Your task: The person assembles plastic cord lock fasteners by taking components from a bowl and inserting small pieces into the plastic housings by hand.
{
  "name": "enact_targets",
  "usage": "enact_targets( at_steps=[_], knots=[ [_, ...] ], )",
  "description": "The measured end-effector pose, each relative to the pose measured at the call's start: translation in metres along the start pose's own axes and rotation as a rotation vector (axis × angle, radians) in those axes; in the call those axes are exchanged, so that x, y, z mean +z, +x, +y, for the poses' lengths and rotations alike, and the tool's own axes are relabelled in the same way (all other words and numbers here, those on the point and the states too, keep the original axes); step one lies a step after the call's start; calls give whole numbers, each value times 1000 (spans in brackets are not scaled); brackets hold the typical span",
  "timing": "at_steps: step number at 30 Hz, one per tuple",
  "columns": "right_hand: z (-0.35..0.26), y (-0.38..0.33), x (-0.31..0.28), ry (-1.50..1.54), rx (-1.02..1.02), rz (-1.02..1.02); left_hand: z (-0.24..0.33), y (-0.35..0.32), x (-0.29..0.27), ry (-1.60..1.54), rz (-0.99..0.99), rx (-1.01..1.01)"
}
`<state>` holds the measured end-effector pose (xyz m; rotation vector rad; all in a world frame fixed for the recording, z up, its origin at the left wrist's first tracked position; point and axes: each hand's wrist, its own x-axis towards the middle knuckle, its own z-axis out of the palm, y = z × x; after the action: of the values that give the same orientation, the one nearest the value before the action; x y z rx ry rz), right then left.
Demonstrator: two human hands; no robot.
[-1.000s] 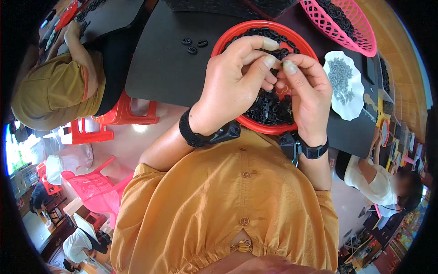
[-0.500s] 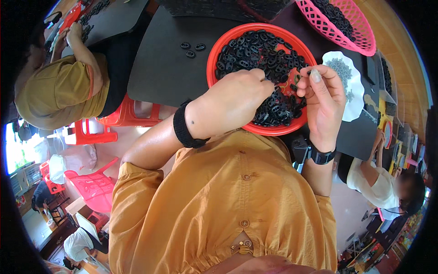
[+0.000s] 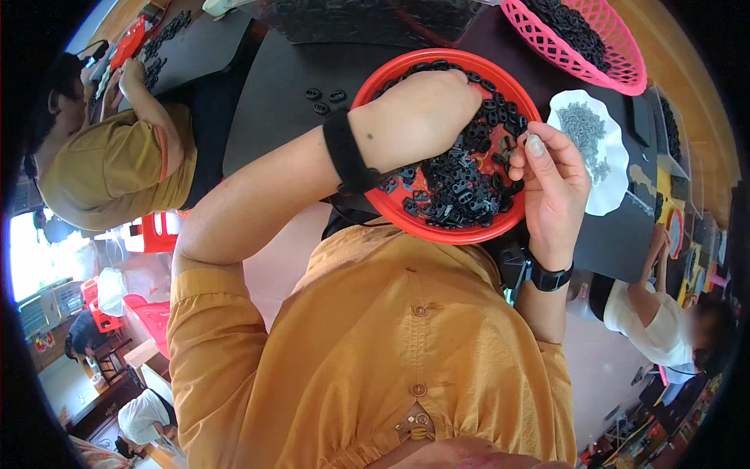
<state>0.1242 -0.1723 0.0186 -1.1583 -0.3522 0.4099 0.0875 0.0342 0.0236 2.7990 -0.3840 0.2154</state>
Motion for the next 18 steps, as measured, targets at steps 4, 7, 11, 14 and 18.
enact_targets(
  at_steps=[4,7,11,14,18],
  knots=[
    [-3,-2,3,1,8,-29,-12,-3,-8,-56,-4,67],
    [-4,-3,3,-4,25,-74,-3,-10,-20,-470,-69,-229],
    [-4,-5,9,-45,41,-96,9,-30,-26,-953,12,-443],
    [-6,-5,18,-24,67,-75,22,-42,-26,-1202,174,-495],
    [-1,-4,21,-70,63,-136,32,-53,-16,-1280,312,-477]
  ],
)
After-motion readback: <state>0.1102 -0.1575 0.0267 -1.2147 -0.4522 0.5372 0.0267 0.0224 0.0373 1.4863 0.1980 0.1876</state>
